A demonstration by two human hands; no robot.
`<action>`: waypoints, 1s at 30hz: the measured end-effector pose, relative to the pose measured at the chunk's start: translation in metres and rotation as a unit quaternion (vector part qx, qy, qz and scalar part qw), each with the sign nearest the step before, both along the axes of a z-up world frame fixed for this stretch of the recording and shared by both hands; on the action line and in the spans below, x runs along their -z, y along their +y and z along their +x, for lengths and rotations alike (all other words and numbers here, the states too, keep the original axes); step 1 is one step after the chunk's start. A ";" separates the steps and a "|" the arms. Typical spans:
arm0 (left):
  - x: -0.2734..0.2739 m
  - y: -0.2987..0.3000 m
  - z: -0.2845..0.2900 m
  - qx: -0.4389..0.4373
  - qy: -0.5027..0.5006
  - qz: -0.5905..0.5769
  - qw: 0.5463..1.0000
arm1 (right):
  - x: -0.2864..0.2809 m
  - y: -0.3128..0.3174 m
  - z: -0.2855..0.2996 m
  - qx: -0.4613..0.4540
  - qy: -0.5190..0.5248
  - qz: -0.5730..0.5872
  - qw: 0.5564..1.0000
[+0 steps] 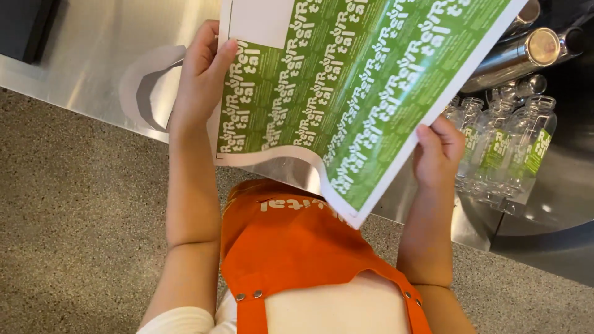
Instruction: Peel labels from a sheet and apply them to clear plastic bottles.
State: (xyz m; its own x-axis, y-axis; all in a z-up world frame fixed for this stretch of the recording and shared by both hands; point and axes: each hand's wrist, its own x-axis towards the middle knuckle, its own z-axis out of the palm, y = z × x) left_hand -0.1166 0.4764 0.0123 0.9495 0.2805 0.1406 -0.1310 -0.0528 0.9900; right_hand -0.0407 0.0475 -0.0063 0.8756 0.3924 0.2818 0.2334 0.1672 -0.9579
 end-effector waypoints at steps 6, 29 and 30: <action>-0.029 -0.025 -0.021 0.057 -0.008 -0.110 0.992 | -0.012 -0.054 0.022 0.125 0.121 0.000 0.985; -0.109 -0.090 -0.065 0.141 -0.035 -0.075 0.987 | -0.176 0.147 -0.070 -0.081 -0.226 -0.259 0.936; -0.111 -0.089 -0.064 0.140 -0.036 -0.074 0.987 | -0.173 0.148 -0.069 -0.082 -0.227 -0.258 0.936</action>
State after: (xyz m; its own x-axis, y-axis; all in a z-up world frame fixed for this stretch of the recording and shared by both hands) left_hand -0.1807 0.3870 0.1228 0.9818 0.0320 0.1874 -0.1900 0.1392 0.9719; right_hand -0.1097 0.1952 0.1671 0.6274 0.6978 0.3457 0.6472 -0.2203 -0.7298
